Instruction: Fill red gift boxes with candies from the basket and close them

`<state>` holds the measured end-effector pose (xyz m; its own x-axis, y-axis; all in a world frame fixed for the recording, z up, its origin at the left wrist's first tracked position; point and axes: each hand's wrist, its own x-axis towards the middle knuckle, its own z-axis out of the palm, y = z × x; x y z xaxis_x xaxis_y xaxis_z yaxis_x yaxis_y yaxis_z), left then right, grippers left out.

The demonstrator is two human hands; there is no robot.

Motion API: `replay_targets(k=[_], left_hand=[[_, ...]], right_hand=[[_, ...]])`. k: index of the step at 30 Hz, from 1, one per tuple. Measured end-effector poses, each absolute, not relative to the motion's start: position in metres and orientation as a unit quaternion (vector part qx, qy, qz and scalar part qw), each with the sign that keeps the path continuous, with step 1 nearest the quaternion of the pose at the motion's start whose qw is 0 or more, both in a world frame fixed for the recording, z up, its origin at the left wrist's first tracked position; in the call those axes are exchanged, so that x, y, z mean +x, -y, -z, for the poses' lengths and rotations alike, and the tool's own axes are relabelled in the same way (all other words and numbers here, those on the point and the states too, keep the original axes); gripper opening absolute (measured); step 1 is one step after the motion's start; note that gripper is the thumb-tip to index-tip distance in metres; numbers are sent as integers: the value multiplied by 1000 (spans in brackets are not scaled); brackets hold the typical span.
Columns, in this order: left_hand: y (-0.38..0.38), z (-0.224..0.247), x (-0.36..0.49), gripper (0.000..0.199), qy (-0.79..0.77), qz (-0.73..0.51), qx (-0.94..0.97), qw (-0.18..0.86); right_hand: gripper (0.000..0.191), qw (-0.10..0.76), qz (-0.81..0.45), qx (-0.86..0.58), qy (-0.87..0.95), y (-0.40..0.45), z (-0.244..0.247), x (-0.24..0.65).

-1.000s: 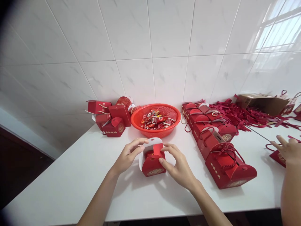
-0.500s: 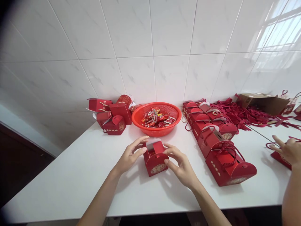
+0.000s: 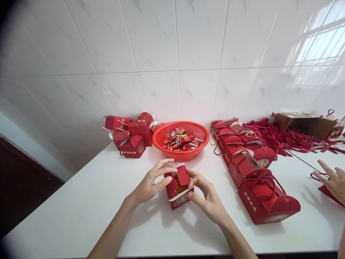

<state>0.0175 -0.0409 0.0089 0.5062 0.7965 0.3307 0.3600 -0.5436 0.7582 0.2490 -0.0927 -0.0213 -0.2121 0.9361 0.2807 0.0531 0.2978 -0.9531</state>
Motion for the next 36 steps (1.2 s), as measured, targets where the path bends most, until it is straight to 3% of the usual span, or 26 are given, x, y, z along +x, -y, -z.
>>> replay_targets(k=[7, 11, 19, 22, 26, 29, 32, 36], left_hand=[[39, -11, 16, 54, -435, -305, 791, 302], [48, -3, 23, 64, -424, -339, 769, 337], [73, 11, 27, 42, -449, -367, 747, 325], [81, 19, 28, 43, -467, -370, 739, 315], [86, 26, 34, 41, -478, -388, 727, 305], [86, 27, 41, 41, -475, -396, 723, 308], [87, 27, 45, 36, -459, -408, 721, 321], [91, 28, 46, 36, -425, -419, 716, 362]], right_hand=[[30, 498, -441, -396, 633, 92, 25, 247], [33, 539, -351, -447, 622, 89, 35, 237], [27, 483, -86, -553, 674, 96, 42, 224], [33, 456, -60, -572, 679, 105, 44, 223], [64, 418, -44, -564, 711, 118, 45, 217], [76, 387, -47, -560, 731, 123, 45, 213], [78, 363, -48, -564, 740, 121, 45, 213], [65, 371, -41, -556, 743, 118, 43, 222]])
